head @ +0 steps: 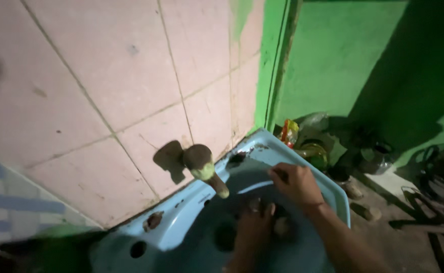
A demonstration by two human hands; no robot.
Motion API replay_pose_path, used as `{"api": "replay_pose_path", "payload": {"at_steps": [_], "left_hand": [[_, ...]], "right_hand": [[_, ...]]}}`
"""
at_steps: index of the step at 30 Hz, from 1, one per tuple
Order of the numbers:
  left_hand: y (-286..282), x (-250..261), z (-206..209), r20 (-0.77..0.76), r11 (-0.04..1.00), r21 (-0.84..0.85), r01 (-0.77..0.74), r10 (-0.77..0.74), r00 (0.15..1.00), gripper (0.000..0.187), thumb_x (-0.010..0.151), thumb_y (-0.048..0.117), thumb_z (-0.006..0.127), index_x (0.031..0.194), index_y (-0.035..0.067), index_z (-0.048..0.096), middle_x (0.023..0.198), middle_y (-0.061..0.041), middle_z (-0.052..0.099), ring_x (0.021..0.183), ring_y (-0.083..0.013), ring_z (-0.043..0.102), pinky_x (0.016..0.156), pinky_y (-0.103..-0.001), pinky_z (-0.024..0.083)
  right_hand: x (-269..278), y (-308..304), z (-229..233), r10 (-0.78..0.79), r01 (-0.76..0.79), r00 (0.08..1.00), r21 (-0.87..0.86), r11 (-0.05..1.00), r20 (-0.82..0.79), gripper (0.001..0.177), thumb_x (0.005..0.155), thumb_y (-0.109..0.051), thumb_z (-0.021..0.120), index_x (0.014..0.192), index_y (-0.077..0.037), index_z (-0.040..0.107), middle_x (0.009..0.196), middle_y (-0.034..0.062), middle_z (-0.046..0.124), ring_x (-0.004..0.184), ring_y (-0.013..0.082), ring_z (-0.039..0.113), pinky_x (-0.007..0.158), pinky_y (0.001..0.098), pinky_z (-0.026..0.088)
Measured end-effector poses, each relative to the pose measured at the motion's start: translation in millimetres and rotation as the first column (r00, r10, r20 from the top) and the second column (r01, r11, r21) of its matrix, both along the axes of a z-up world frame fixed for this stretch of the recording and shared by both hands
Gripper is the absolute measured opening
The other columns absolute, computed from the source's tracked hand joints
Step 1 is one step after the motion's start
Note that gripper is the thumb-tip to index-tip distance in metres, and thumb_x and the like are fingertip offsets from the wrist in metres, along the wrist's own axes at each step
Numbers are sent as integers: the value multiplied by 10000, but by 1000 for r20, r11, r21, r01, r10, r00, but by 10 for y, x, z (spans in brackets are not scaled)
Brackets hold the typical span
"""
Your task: The person wipes the inside and outside of a pedestal sink and its faucet with a cloth.
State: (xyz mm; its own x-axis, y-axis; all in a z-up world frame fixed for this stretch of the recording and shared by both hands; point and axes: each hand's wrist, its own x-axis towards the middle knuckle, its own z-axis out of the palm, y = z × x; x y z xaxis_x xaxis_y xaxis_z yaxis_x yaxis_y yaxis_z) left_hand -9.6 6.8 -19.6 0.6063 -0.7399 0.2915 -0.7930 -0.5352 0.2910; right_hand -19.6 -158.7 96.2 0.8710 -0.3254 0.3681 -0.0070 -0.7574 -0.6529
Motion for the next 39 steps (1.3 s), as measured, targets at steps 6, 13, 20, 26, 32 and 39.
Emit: {"api": "replay_pose_path", "payload": {"at_steps": [6,13,20,26,32,39], "left_hand": [[284,98,346,-523,964,223,147,-9,852,310,1008,236,525,1263,132,668,1346,-218,649,1160,-373,663,958,-475,531],[302,-108,174,129,998,8,69,-69,989,512,855,309,682,1331,130,622,1295,-284,582,1152,-505,555,943,-612,477],[73,141,94,-23,995,77,-68,70,997,454,946,178,642,1399,166,609,1396,-272,571,918,-389,690,710,-471,586],[307,135,389,-202,944,328,-32,103,974,357,943,291,663,1236,91,623,1141,-212,663,853,-315,718,677,-425,591],[-95,81,282,-143,989,-13,-145,142,980,383,875,328,692,1183,117,606,1062,-159,690,775,-355,732,615,-482,575],[-449,-136,542,-451,948,-151,-280,186,873,342,942,325,649,1208,118,592,1106,-173,675,830,-429,699,649,-571,541]], "right_hand": [[-162,-74,-62,-206,230,970,-211,950,132,233,879,-258,740,1061,-113,743,1002,152,749,965,326,715,931,460,547],[51,34,-236,-506,306,838,-591,746,-204,1241,673,-697,776,1611,-164,164,1407,308,461,1229,482,482,1013,651,383],[20,-96,127,-470,139,796,-641,754,-380,1216,652,-763,787,1608,-204,284,1411,268,509,1235,460,545,992,560,468],[-108,-398,248,-287,20,786,-442,897,-548,1086,665,-752,754,1546,-239,380,1547,127,471,1220,391,625,977,500,546],[-33,-544,122,-166,-6,911,-416,909,-377,1095,666,-719,779,1528,-171,386,1362,238,577,1122,466,651,912,540,545],[-4,-487,134,-213,4,857,-406,914,-470,1141,618,-759,765,1533,-215,355,1387,220,571,1017,453,693,823,547,572]]}}
